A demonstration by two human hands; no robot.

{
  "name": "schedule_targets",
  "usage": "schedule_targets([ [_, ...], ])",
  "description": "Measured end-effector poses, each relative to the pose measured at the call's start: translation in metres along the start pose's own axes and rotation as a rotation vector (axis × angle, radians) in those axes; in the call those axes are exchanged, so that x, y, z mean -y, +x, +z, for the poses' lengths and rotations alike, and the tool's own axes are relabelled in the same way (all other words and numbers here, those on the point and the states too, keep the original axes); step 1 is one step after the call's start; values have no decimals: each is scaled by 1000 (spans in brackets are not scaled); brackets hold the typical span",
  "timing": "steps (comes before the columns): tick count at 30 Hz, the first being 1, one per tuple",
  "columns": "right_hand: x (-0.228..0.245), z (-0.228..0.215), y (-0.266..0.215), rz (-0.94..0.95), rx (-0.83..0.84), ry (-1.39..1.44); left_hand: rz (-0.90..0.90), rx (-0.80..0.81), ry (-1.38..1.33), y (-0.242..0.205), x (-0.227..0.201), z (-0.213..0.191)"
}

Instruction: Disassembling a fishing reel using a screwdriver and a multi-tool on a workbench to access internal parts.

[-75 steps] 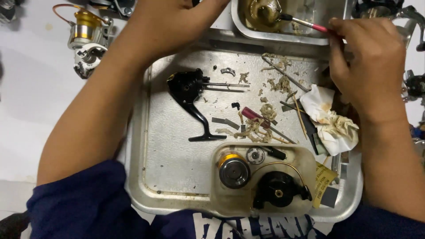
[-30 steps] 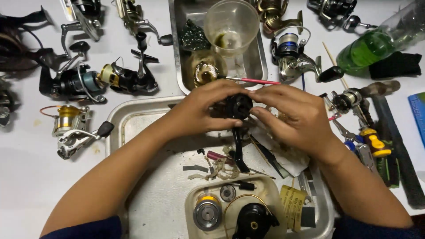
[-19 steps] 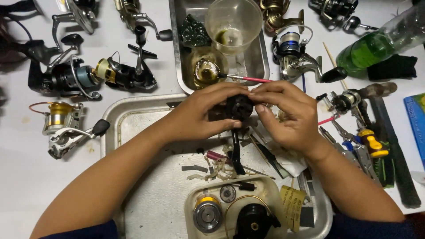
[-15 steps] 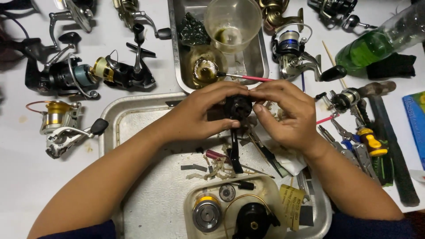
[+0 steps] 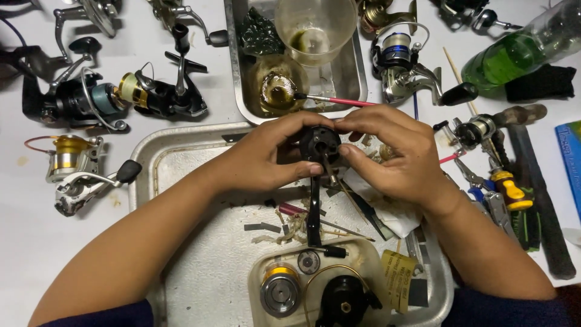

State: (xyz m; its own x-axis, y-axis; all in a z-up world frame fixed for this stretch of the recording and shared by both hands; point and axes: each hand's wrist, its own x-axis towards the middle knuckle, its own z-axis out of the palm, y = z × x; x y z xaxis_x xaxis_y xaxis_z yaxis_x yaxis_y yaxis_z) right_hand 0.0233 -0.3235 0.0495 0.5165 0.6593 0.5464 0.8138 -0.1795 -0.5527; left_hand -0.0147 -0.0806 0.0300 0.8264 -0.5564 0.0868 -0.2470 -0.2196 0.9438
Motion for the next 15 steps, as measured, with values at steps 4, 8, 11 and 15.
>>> schedule_targets([
  [4,4,-2,1,24,7,1,-3,-15,8,0,0,0],
  [8,3,-2,0,61,17,18,-33,-36,2,0,-3,0],
  [11,3,-2,1,108,20,39,-45,-76,22,1,-3,1],
  [15,-9,2,-3,136,-60,150,46,-188,-237,1,10,6],
])
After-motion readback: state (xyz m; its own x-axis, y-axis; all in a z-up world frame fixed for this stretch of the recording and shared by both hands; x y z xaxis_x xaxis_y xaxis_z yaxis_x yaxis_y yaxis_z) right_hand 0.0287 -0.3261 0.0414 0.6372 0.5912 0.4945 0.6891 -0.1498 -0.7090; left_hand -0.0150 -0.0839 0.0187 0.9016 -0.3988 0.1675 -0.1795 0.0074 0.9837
